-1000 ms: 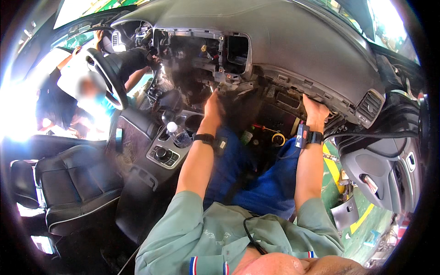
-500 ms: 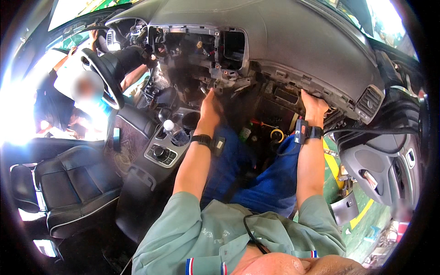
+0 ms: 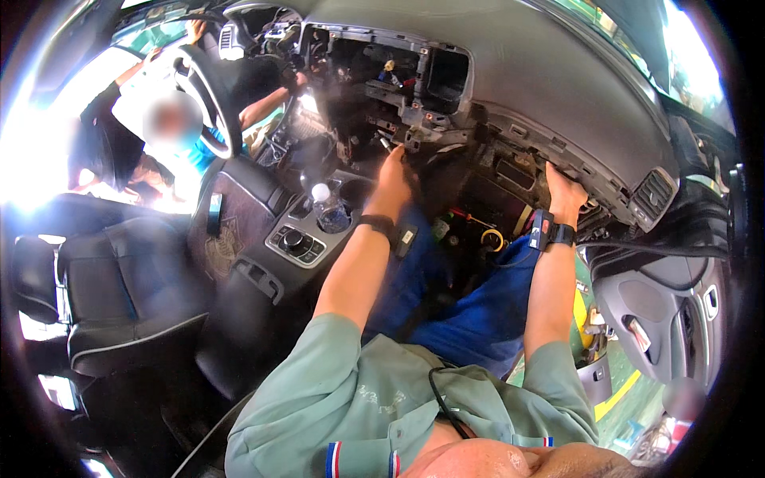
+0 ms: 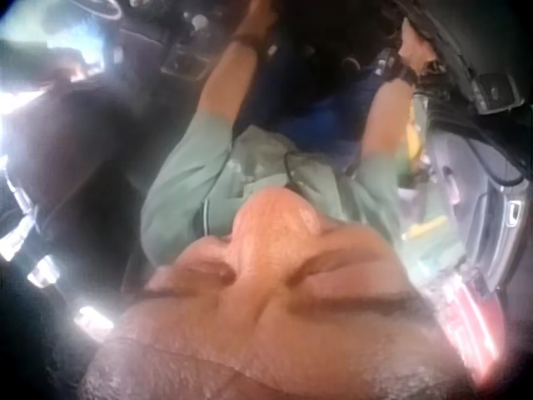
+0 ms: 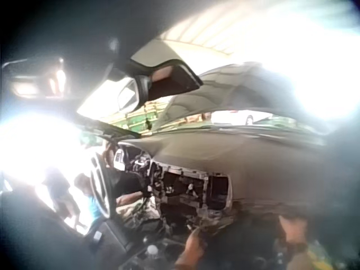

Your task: The person disconnects wiring harnesses and removes internal components from a car's dashboard using a screwdriver and by hand.

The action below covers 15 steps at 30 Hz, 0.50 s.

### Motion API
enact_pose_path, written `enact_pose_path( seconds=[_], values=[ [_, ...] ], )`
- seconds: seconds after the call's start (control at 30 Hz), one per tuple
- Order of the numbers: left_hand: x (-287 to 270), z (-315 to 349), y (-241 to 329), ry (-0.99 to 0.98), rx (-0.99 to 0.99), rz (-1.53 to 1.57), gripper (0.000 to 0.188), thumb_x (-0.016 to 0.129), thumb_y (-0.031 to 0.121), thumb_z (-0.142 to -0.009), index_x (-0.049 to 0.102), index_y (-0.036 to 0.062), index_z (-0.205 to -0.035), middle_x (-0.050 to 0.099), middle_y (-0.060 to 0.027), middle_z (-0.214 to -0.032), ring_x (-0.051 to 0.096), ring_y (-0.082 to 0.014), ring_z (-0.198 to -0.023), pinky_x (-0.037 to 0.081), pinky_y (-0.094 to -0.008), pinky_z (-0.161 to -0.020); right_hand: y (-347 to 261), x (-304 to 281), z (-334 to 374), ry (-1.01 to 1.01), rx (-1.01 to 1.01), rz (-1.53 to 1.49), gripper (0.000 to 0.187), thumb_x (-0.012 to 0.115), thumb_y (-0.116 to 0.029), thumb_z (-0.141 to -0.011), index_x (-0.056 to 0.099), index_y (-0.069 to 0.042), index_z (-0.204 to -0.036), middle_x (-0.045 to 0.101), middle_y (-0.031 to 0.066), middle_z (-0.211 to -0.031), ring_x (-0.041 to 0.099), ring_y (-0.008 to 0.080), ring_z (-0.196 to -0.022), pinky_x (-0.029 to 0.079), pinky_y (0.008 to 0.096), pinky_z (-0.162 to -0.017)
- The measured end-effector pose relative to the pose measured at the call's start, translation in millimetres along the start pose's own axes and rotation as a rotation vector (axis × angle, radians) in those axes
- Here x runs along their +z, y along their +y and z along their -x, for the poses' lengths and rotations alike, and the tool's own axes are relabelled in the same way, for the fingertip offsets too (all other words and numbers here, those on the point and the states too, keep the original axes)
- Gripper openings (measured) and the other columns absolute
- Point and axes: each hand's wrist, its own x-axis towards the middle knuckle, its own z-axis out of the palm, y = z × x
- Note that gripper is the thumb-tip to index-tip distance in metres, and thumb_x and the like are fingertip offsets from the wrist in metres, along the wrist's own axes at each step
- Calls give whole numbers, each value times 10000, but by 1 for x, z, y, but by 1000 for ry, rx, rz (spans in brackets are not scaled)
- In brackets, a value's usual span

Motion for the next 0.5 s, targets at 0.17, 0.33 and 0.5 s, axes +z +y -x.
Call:
enact_pose_path(
  seconds=[0.17,0.33,0.5],
  values=[
    [-1,-3,-7,-4,-11,-34,166,549,319,-944,589,179,-1023,494,19,-810,444,-151,-711,383,-340,-566,-15,-11,-7,-91,-20,222,578,320,-437,-958,425,-101,-1416,363,78,-1510,295,311,-1395,182,522,-1143],
    [-9,-5,-1,-31,38,-38,180,553,337,-941,577,173,-1012,484,19,-850,455,-159,-777,386,-350,-589,3,-3,1,-47,-1,47,538,356,-389,-951,452,-97,-1393,399,91,-1486,333,317,-1375,229,531,-1124],
    [-7,-2,-2,-11,48,-77,182,552,339,-946,576,169,-1006,479,11,-850,446,-162,-766,387,-356,-584,-15,-36,-25,158,38,56,346,368,-282,-950,513,-54,-1165,535,125,-1181,506,298,-1064,419,513,-905]
  ],
)
